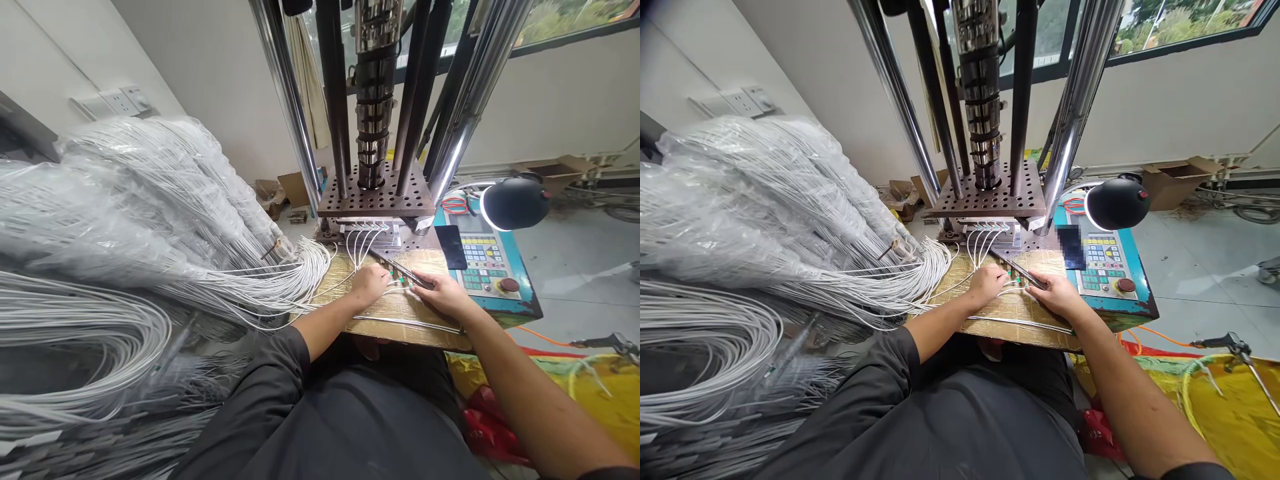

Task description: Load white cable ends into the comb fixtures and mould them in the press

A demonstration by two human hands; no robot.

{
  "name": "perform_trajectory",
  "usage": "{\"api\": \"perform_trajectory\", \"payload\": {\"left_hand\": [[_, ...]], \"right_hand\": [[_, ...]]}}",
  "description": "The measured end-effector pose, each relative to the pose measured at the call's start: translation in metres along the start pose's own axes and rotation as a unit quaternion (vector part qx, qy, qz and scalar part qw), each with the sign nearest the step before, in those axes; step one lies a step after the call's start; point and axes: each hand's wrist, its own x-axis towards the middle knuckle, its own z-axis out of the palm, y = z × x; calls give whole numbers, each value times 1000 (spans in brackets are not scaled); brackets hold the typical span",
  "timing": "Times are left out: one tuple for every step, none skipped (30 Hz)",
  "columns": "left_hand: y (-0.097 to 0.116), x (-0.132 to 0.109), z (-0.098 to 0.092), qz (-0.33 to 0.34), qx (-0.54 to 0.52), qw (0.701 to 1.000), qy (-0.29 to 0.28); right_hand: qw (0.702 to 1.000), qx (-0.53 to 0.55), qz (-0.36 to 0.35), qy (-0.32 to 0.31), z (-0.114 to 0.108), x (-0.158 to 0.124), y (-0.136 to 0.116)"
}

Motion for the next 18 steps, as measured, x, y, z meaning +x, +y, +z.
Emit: {"api": "perform_trajectory", "payload": {"left_hand": [[1, 0, -2, -2, 0, 1000, -3], [2, 1, -4, -3, 0, 1000, -7], [3, 1, -6, -3, 1, 1000, -12], [5, 1, -8, -2, 3, 1000, -19], [6, 1, -10, 1, 4, 1000, -26], [7, 1, -12, 5, 4, 1000, -30], [8, 1, -13, 14, 3, 999, -31], [9, 0, -13, 25, 4, 999, -28], [10, 0, -13, 39, 8, 999, -25], [10, 0, -12, 55, 18, 998, -22], [11, 0, -10, 69, 32, 997, -20], [11, 0, -8, 80, 48, 995, -20], [12, 0, -6, 85, 65, 994, -20], [12, -1, -5, 87, 78, 993, -18], [13, -1, -4, 88, 89, 992, -16], [14, -2, -4, 92, 100, 991, -14], [15, -3, -4, 99, 111, 989, -13], [15, -4, -5, 109, 122, 987, -12]], "right_hand": [[1000, -1, -1, -1, 0, 0, 0], [1000, -2, -1, -1, 1, 0, 0], [1000, -4, -1, 0, 1, -1, 1], [1000, -6, -1, 3, 1, -1, 1], [1000, -10, -2, 6, 0, -1, 1], [1000, -16, -3, 9, 0, -2, 2], [1000, -23, -6, 12, 0, -2, 2], [999, -33, -11, 14, 0, -2, 3], [999, -46, -18, 17, 0, -2, 3], [997, -62, -28, 21, 0, -3, 3], [996, -81, -40, 25, 0, -4, 3], [993, -104, -51, 30, 1, -5, 3], [989, -131, -60, 36, 1, -6, 1], [984, -161, -66, 41, 1, -8, 0], [978, -193, -69, 44, 2, -10, -2], [971, -224, -69, 45, 2, -12, -4], [964, -253, -71, 46, 2, -14, -7], [957, -277, -74, 44, 1, -16, -9]]}}
